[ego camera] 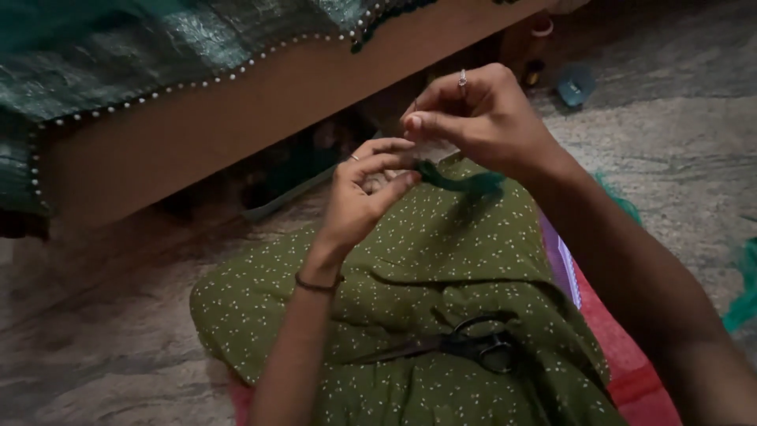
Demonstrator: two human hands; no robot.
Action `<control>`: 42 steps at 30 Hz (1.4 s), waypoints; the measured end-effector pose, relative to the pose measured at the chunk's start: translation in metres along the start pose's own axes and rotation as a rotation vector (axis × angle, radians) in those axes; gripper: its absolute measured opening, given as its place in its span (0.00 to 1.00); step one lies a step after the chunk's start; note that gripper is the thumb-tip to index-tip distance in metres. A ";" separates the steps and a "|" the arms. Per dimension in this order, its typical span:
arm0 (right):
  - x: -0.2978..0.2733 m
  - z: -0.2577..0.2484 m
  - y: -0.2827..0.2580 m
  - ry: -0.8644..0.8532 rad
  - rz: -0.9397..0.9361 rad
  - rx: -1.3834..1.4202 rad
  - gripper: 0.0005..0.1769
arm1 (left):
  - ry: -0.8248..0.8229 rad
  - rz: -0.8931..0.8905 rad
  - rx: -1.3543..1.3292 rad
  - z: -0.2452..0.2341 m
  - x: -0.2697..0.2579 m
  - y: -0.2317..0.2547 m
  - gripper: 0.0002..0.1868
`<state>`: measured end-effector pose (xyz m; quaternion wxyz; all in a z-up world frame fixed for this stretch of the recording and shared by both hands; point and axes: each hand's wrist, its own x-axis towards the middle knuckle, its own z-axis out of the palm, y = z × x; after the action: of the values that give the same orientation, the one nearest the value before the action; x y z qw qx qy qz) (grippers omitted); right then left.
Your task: Decorating a green saree border with pearls and preparing ribbon tassels using a comb and scissors.
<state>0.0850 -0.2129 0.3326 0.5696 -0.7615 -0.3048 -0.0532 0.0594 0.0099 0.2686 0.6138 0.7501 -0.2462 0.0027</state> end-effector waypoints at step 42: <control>-0.232 -0.013 0.262 0.335 0.795 -0.707 0.20 | -0.098 0.317 -0.297 0.079 0.226 -0.043 0.09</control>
<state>0.0381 -0.3611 0.0190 0.2962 -0.9437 0.1371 -0.0537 0.2507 -0.1398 0.2786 0.6966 0.6027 -0.3883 0.0265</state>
